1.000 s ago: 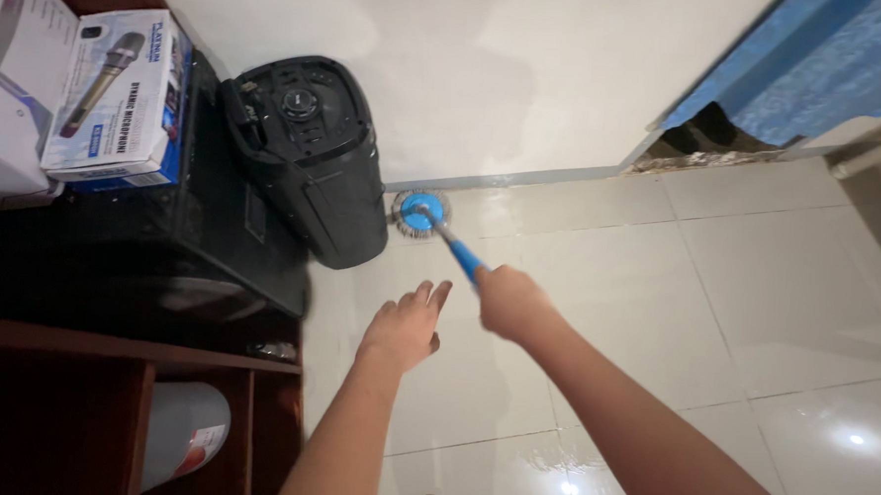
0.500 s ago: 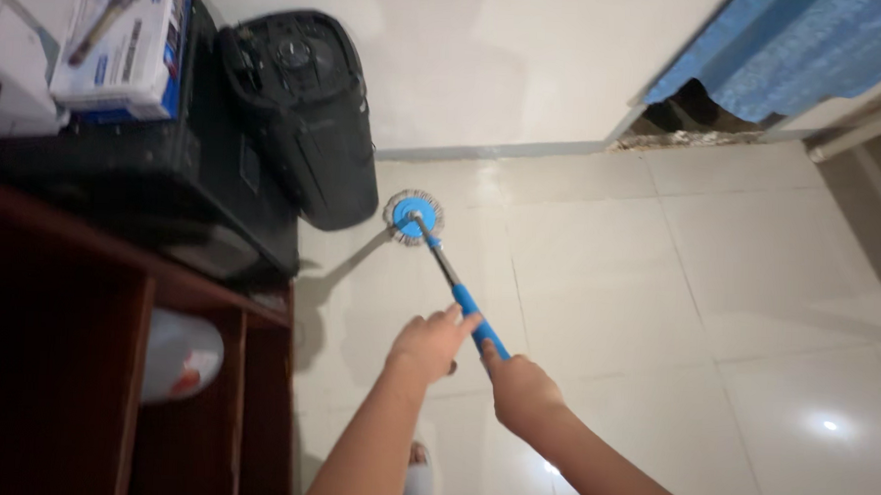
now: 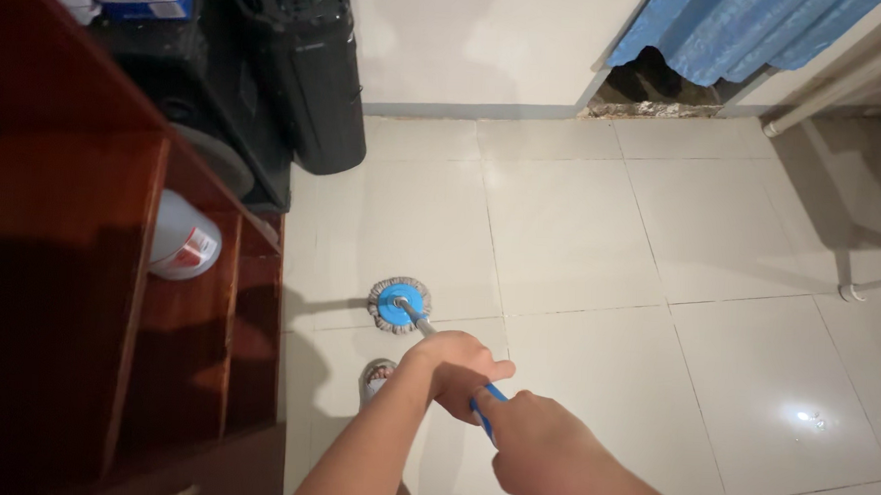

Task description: The person mops the tiled floor using a blue spin mop, moving around a wooden bench, a white table, and a portable air cooler. They dip the mop into a blue bucket to wring it out and continue mopping different sections of the room.

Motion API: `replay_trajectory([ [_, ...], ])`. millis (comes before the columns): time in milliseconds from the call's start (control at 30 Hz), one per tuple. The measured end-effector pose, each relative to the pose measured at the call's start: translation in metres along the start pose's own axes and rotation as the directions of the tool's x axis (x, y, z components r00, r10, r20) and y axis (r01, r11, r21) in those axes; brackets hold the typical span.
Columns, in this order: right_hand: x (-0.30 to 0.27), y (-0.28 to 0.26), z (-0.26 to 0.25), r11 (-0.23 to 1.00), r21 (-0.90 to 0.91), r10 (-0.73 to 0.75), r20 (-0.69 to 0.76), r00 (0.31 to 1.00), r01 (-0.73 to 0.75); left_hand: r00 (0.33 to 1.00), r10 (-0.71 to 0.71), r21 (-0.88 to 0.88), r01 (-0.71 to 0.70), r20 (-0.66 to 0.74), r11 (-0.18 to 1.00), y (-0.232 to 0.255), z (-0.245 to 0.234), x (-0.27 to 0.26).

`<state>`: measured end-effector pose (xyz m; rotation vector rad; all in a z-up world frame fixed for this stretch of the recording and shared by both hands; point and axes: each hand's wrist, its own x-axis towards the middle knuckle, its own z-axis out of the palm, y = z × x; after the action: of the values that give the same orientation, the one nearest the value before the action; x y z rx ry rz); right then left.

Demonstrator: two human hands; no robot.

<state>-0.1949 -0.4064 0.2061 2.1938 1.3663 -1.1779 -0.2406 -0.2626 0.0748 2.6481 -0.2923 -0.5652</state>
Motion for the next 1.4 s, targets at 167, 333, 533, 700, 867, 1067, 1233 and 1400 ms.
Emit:
replay_trajectory([
  [167,0.024,-0.019,0.033,0.995,0.078,0.075,-0.108,0.991,-0.067,0.999,-0.043,-0.034,0.044,0.032,0.998,-0.006,0.018,-0.013],
  [333,0.096,-0.026,0.033,1.0,0.023,0.003,-0.231,0.973,0.002,0.976,-0.214,-0.189,0.215,0.027,0.958,-0.066,0.028,-0.011],
  [533,0.232,-0.065,-0.032,0.999,-0.032,-0.026,-0.241,0.97,0.019,0.705,-0.692,-0.431,0.581,-0.157,0.69,-0.178,0.001,-0.023],
  [700,0.328,-0.1,-0.083,0.997,-0.005,0.069,-0.287,0.955,-0.073,0.643,-0.764,-0.432,0.673,-0.06,0.6,-0.248,-0.039,-0.068],
  [867,0.374,-0.106,-0.093,0.984,0.032,0.178,-0.212,0.961,-0.176,0.645,-0.757,-0.374,0.679,-0.106,0.631,-0.299,-0.075,-0.098],
  [1067,0.32,-0.013,-0.076,0.979,-0.009,0.193,-0.248,0.949,-0.201,0.695,-0.707,-0.282,0.657,-0.132,0.699,-0.332,-0.109,-0.099],
  [1233,0.295,0.007,-0.066,0.937,-0.062,0.349,0.081,0.934,-0.345,0.715,-0.663,-0.288,0.601,-0.223,0.745,-0.351,-0.14,-0.099],
  [1400,0.314,-0.012,-0.104,0.98,0.017,0.2,-0.143,0.969,-0.199,0.687,-0.675,-0.31,0.602,-0.269,0.736,-0.364,-0.154,-0.111],
])
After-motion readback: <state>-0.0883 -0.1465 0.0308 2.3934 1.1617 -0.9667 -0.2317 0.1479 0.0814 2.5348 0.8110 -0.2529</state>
